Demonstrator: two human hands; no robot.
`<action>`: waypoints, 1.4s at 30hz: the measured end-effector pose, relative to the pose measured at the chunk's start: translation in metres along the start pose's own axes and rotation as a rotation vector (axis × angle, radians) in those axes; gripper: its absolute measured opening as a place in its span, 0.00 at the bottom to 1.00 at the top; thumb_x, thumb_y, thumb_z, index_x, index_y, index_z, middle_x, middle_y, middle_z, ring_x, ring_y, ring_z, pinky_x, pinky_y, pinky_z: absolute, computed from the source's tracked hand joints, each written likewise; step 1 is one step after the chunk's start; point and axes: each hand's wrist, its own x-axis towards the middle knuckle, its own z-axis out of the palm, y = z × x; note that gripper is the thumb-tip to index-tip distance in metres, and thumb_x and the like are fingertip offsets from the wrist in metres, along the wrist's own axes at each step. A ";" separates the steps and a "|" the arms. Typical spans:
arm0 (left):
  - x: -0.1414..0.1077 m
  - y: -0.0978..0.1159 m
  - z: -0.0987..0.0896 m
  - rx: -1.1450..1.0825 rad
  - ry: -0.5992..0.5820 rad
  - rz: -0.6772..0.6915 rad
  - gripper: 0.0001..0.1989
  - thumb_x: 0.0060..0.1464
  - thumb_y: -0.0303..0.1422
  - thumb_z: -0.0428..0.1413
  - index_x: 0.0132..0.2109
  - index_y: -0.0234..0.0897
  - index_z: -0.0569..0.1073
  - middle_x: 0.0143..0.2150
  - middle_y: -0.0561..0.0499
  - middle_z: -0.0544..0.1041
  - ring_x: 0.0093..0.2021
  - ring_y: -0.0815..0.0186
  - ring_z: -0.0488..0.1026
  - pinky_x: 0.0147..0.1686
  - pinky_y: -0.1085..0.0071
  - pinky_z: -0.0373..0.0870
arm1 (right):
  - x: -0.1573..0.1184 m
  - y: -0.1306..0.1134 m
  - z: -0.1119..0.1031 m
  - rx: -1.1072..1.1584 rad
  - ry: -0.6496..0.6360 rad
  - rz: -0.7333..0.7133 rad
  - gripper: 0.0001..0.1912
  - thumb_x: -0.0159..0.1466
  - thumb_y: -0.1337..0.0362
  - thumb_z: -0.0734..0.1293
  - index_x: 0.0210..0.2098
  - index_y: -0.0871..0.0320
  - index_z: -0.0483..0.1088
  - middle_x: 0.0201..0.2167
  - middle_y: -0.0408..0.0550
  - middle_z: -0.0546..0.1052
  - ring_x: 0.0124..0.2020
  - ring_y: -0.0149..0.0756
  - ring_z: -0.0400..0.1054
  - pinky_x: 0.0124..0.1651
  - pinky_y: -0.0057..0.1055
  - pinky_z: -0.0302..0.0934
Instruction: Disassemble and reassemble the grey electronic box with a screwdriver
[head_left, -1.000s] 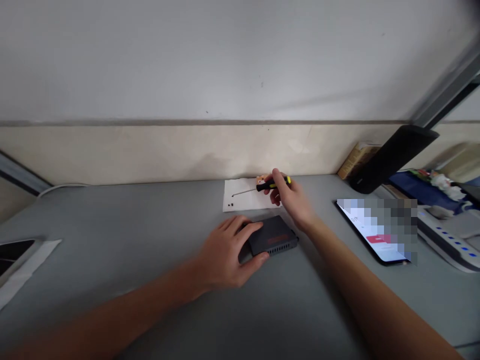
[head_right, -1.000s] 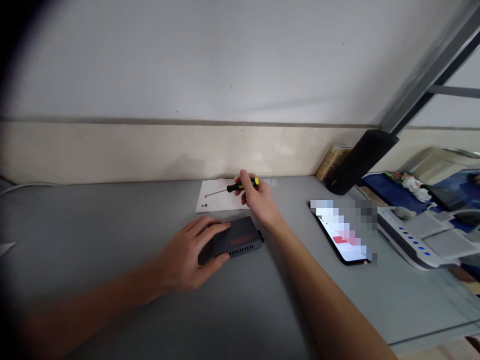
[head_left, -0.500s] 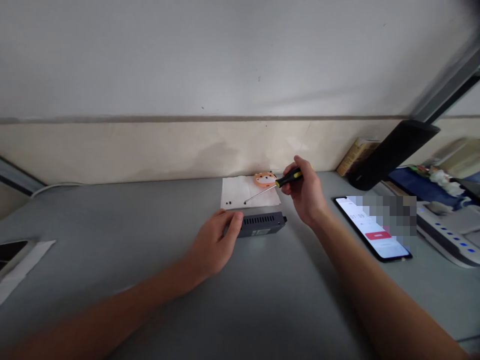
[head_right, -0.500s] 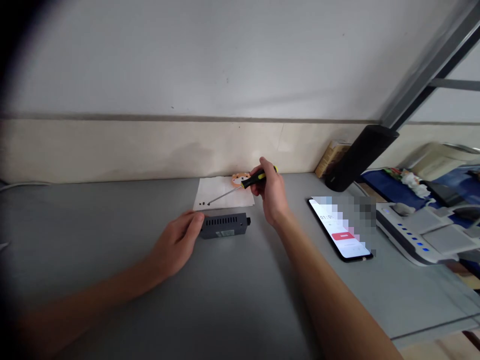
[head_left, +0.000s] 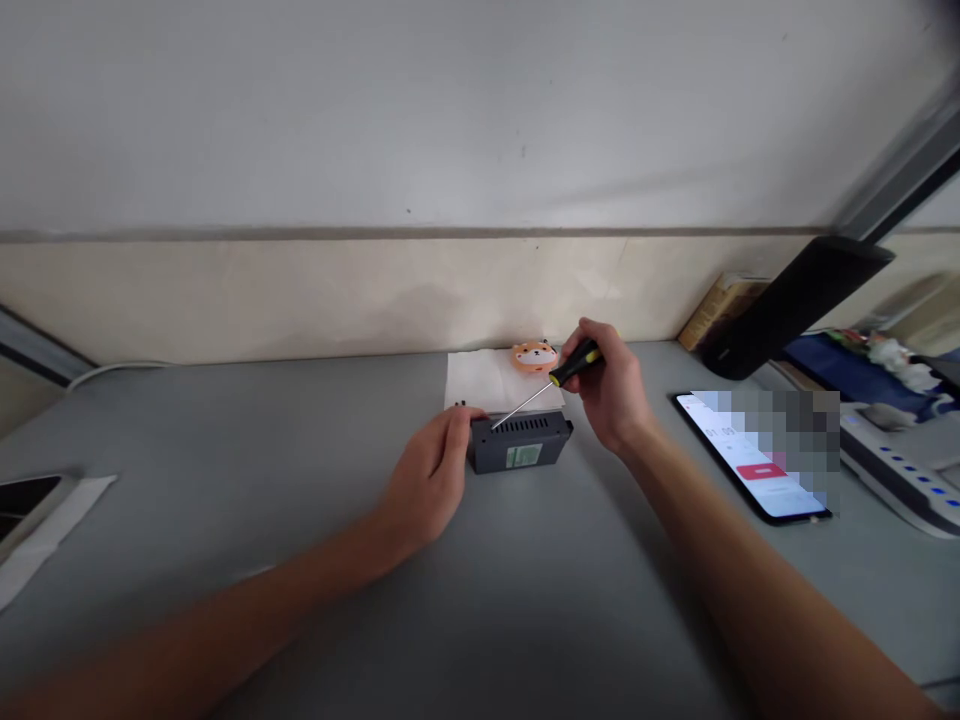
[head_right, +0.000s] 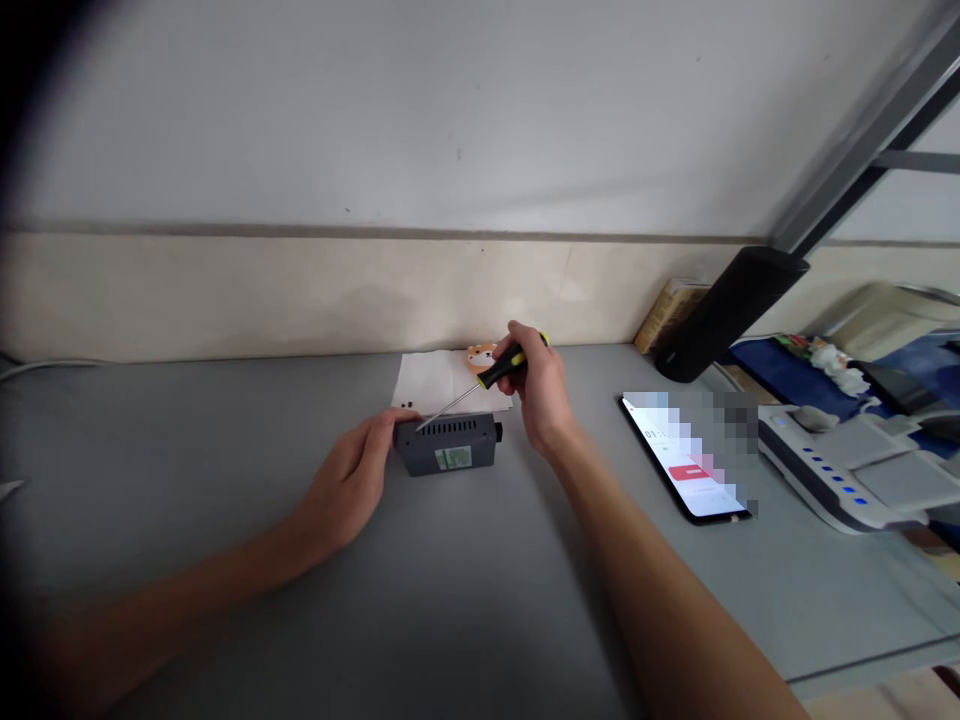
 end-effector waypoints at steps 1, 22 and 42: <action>0.000 -0.001 0.000 -0.022 0.041 0.028 0.21 0.72 0.42 0.39 0.42 0.41 0.74 0.38 0.49 0.79 0.41 0.61 0.76 0.43 0.64 0.74 | -0.001 0.000 0.001 -0.002 -0.009 0.006 0.17 0.60 0.53 0.68 0.20 0.55 0.67 0.19 0.42 0.67 0.18 0.26 0.57 0.20 0.28 0.49; -0.011 -0.002 0.001 0.090 0.305 0.460 0.12 0.63 0.21 0.49 0.42 0.41 0.72 0.39 0.52 0.69 0.35 0.68 0.69 0.32 0.71 0.68 | -0.003 0.004 0.004 0.001 -0.061 0.052 0.18 0.58 0.52 0.68 0.19 0.56 0.67 0.17 0.41 0.66 0.17 0.25 0.56 0.20 0.27 0.50; -0.016 -0.003 0.002 0.508 0.314 0.655 0.16 0.53 0.17 0.52 0.44 0.41 0.69 0.42 0.49 0.73 0.33 0.67 0.72 0.34 0.70 0.71 | 0.003 0.010 -0.002 -0.055 0.059 0.059 0.20 0.62 0.49 0.69 0.21 0.55 0.68 0.16 0.41 0.66 0.17 0.26 0.57 0.21 0.28 0.50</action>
